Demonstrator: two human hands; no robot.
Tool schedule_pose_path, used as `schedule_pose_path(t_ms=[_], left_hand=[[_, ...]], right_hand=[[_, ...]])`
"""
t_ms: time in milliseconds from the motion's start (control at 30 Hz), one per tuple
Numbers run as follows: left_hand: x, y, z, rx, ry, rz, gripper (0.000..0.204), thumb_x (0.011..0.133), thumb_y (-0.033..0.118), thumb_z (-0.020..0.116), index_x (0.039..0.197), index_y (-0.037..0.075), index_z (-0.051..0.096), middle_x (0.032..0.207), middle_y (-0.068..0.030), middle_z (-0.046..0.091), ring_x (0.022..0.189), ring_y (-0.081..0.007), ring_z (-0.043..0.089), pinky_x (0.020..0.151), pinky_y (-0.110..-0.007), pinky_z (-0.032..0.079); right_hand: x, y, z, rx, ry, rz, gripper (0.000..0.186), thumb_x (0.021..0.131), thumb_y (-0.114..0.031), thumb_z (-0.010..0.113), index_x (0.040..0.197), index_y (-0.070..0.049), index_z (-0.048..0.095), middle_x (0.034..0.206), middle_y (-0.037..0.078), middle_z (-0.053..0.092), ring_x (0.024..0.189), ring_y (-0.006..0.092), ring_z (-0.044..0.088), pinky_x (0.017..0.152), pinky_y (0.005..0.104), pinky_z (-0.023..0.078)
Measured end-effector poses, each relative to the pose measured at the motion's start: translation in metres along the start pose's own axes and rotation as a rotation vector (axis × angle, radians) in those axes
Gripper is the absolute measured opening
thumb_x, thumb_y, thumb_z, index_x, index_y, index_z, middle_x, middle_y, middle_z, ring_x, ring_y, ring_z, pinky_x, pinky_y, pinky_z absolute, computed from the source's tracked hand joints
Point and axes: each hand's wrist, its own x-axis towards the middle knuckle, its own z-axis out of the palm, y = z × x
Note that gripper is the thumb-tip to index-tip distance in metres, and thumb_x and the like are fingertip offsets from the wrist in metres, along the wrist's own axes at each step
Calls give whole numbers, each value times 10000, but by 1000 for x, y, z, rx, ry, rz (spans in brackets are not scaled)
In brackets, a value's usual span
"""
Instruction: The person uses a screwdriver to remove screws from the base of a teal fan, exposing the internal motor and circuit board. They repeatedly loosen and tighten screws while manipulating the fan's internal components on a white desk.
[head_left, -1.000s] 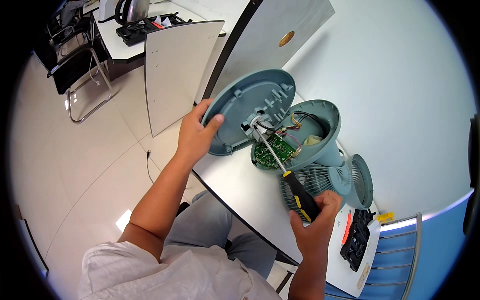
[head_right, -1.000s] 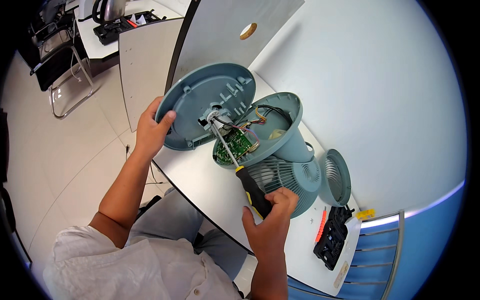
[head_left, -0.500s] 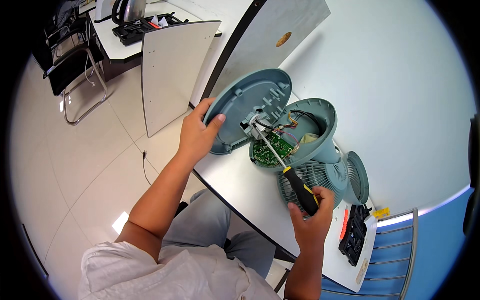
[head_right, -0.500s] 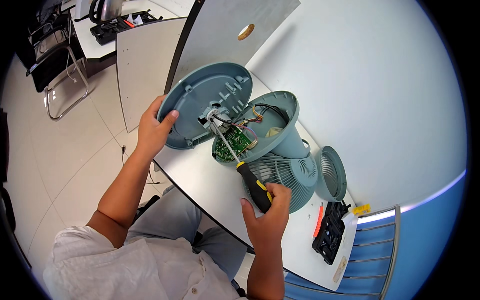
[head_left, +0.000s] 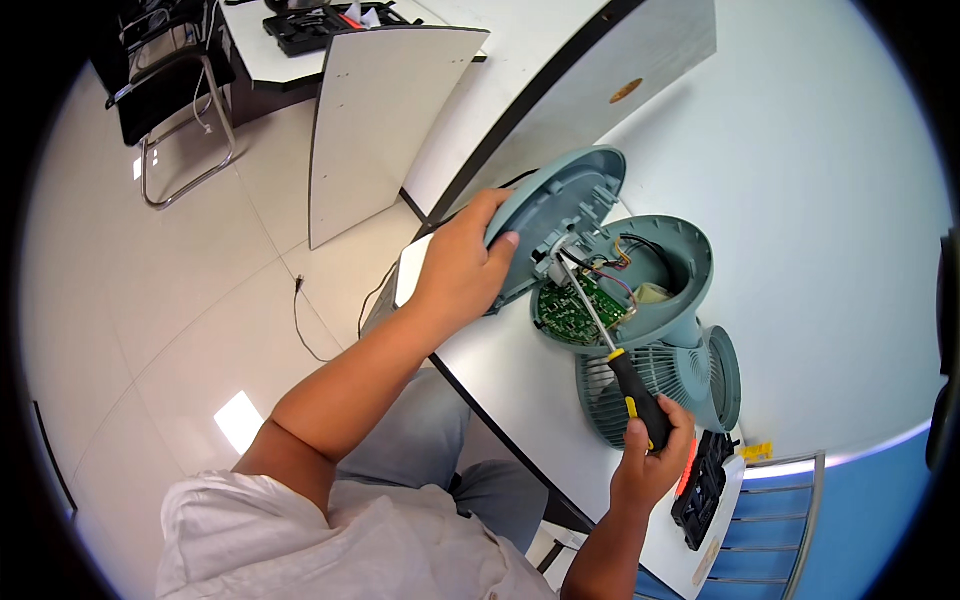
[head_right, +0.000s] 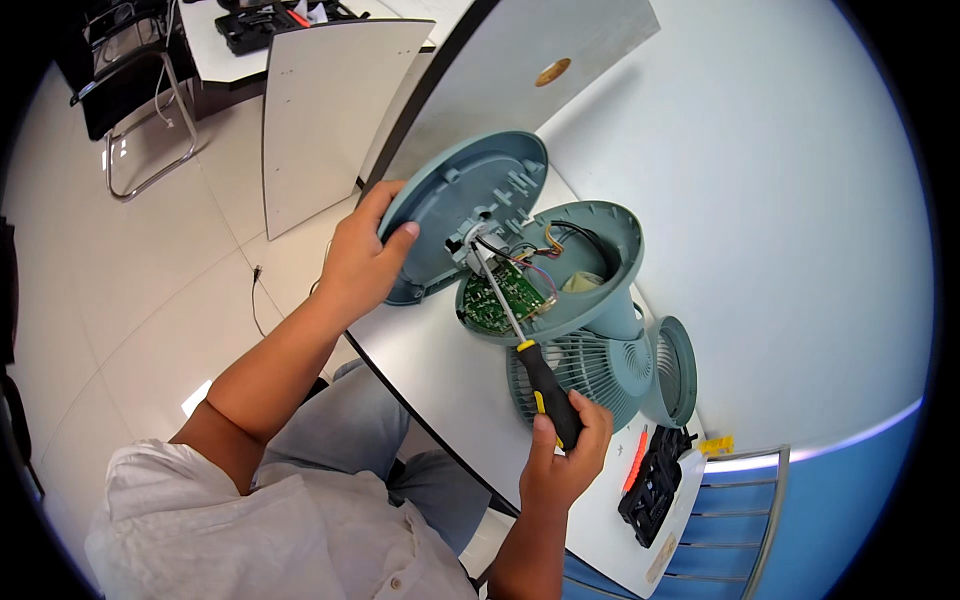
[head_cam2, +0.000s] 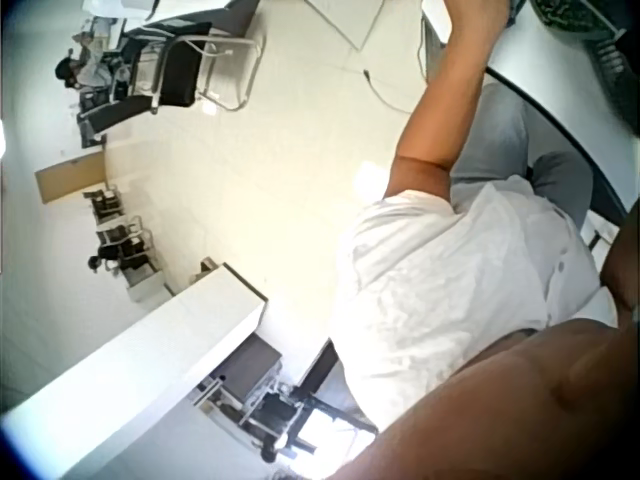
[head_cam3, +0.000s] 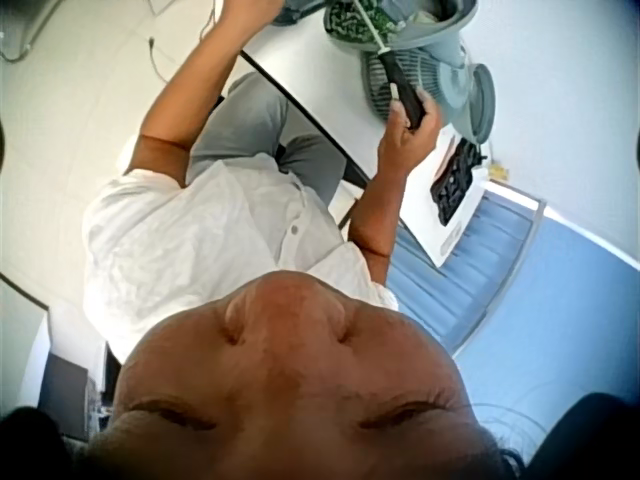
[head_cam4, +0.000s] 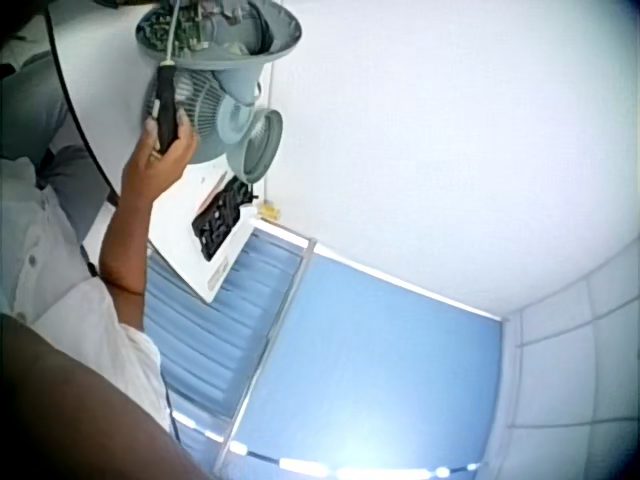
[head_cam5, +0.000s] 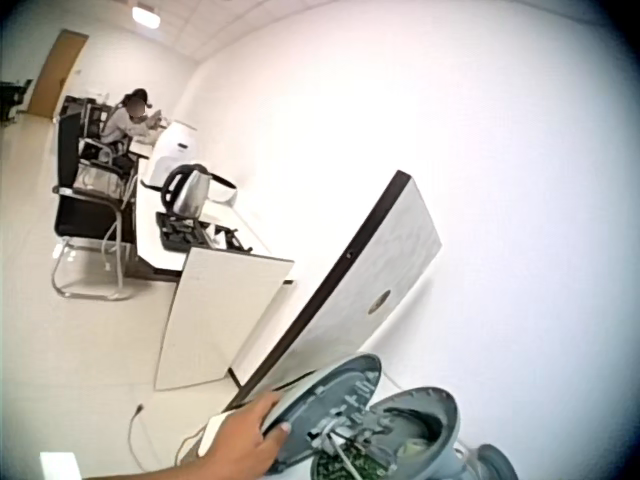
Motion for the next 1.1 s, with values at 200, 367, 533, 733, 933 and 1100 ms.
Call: schedule_pose_path(t_ms=[200, 367, 533, 733, 933, 1100], left_hand=[[1, -3, -4, -6, -41, 19, 360, 926, 92, 601, 1278, 52, 535, 1091, -198, 670, 1007, -349, 655, 891, -403, 494], [2, -2, -6, -38, -85, 2, 385, 920, 78, 596, 1298, 46, 528, 1136, -192, 664, 1039, -343, 655, 915, -398, 489], [1, -1, -7, -59, -83, 35, 389, 916, 60, 598, 1295, 43, 511, 1130, -207, 654, 1034, -373, 645, 901, -414, 489], [-1, -4, -7, -94, -108, 37, 379, 918, 59, 587, 1288, 47, 505, 1119, -207, 644, 1014, -380, 637, 882, -427, 487], [-1, -7, -7, -116, -105, 58, 388, 919, 61, 581, 1299, 50, 504, 1147, -210, 641, 1044, -390, 633, 902, -437, 486], [-1, -7, -6, -117, -98, 62, 394, 916, 56, 581, 1302, 51, 503, 1148, -210, 642, 1053, -391, 633, 912, -436, 484]], right_hand=[[-11, 8, 4, 17, 48, 114, 348, 847, -151, 683, 1144, 8, 593, 1089, 134, 568, 999, 262, 571, 925, 362, 460], [-15, 9, 2, 25, 77, 152, 342, 869, -156, 656, 1160, 11, 588, 1085, 130, 568, 1021, 238, 559, 942, 351, 458], [-13, 6, 1, -51, 100, 72, 335, 882, -142, 639, 1165, 28, 581, 1072, 119, 550, 846, 182, 557, 714, 276, 485], [-11, 3, 3, -5, 112, 101, 309, 900, -111, 620, 1169, 35, 575, 1071, 107, 537, 779, 139, 549, 570, 220, 485], [-9, 0, 5, 33, 120, 110, 313, 901, -100, 622, 1177, 37, 569, 1099, 109, 532, 807, 142, 566, 577, 218, 511], [-7, -1, 5, 57, 126, 148, 311, 902, -92, 619, 1182, 33, 568, 1096, 108, 528, 809, 141, 567, 579, 219, 514]])
